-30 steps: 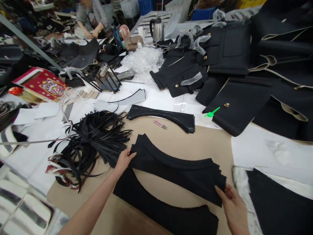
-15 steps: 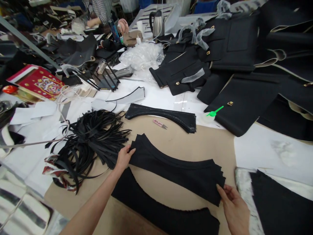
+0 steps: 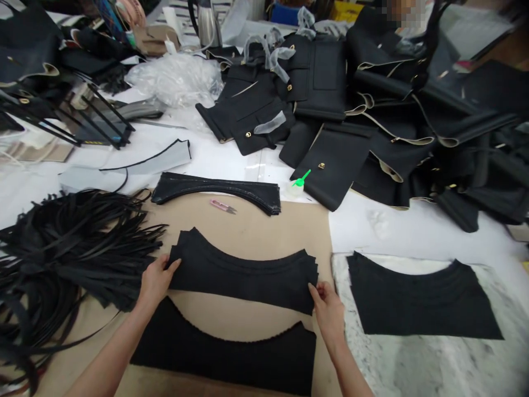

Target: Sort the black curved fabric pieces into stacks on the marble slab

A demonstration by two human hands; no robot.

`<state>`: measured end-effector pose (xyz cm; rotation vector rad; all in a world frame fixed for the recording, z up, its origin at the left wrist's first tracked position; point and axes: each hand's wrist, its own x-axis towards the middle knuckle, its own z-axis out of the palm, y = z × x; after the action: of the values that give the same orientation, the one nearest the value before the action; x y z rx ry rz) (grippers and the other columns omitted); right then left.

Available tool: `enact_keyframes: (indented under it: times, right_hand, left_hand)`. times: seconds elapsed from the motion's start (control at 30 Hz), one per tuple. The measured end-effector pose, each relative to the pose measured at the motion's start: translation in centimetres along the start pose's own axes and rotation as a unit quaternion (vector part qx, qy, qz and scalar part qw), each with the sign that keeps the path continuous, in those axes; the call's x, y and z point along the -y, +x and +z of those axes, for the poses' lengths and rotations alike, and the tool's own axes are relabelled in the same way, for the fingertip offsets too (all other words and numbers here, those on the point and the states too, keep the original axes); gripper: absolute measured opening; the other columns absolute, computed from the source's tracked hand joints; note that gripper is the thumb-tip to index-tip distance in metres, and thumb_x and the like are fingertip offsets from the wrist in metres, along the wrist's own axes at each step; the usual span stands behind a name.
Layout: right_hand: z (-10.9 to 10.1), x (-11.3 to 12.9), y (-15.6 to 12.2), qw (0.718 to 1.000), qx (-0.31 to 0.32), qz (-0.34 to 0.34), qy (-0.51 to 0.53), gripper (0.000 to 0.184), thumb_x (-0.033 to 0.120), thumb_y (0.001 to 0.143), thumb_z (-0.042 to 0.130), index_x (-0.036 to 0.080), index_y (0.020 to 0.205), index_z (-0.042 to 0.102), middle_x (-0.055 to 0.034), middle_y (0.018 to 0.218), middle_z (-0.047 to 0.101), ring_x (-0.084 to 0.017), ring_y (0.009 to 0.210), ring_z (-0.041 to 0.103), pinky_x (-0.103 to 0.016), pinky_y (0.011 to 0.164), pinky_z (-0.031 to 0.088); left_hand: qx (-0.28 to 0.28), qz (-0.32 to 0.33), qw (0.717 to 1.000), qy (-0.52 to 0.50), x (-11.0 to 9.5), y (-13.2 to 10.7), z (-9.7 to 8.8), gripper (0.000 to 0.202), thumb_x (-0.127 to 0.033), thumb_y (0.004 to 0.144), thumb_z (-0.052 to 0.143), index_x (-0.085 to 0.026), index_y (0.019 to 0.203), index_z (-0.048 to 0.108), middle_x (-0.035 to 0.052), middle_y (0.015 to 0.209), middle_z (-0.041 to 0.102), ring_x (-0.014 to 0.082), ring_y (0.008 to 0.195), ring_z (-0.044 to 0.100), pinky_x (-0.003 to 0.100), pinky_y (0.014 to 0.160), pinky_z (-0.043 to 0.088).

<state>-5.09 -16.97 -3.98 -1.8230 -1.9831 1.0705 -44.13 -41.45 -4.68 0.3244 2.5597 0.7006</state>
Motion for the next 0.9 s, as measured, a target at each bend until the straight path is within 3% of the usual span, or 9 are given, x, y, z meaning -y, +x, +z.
enact_keyframes:
  times: [0.4, 0.9]
  right_hand:
    - [-0.1, -0.1, 0.0, 1.0, 0.01, 0.012, -0.013, 0.045, 0.067, 0.075, 0.048, 0.022, 0.078, 0.053, -0.0025, 0.063, 0.061, -0.02, 0.052, 0.057, -0.031, 0.052, 0.042]
    - [-0.2, -0.7, 0.5, 0.993, 0.048, 0.065, -0.084, 0.044, 0.066, 0.074, 0.047, 0.024, 0.084, 0.055, -0.0015, 0.069, 0.063, -0.024, 0.06, 0.062, -0.036, 0.06, 0.044]
  left_hand:
    - [0.026, 0.047, 0.998, 0.016, -1.6, -1.0, -0.7, 0.025, -0.043, 0.074, 0.056, -0.021, 0.082, 0.066, 0.0036, 0.075, 0.071, 0.0254, 0.08, 0.067, 0.03, 0.069, 0.05]
    - [0.007, 0.072, 0.996, 0.047, -1.0, -0.9, -0.6, 0.014, -0.029, 0.079, 0.056, -0.019, 0.07, 0.058, -0.0034, 0.062, 0.054, 0.014, 0.061, 0.052, 0.024, 0.058, 0.035]
